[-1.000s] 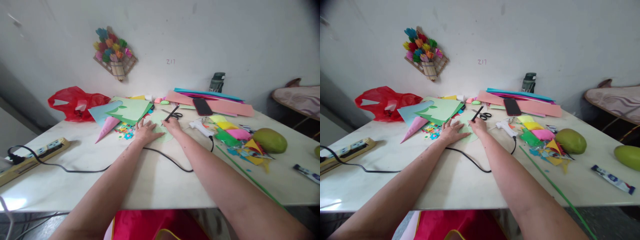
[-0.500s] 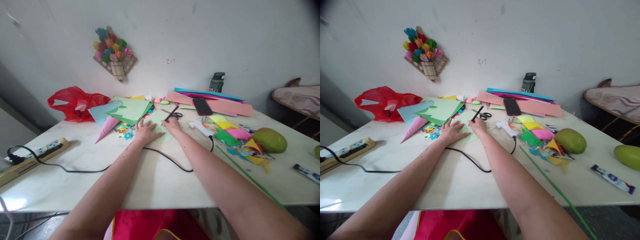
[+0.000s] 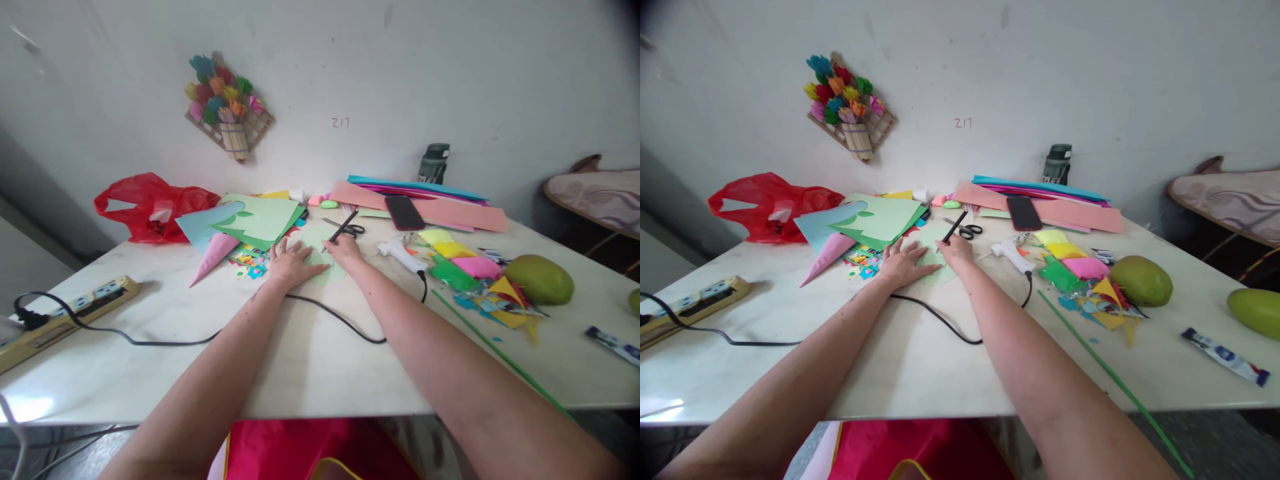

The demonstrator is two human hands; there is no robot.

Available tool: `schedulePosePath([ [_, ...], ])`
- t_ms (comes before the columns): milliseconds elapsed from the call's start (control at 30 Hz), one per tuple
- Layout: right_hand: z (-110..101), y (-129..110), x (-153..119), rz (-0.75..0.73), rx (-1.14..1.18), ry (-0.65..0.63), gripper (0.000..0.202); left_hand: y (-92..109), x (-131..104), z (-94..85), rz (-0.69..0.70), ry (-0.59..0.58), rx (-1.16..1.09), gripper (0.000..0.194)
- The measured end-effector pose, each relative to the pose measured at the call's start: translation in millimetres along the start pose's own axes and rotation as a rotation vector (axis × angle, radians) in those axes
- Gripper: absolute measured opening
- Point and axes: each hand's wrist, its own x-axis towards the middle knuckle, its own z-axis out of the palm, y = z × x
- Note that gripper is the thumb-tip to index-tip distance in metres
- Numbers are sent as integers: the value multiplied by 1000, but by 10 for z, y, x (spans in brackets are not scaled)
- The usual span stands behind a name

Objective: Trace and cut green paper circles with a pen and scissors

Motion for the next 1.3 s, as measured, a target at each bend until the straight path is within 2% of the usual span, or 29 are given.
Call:
schedulePosePath([
  [967,-60,-13,6,15,24,-5,17,-10,11,15,-20,-23,-3,75],
  [1133,-59,-7,5,22,37,-12,17,23,-44,-10,46,105,19,80],
  [1300,-60,-6,1,16,51,-11,17,75,-91,-37,140,192,19,52],
])
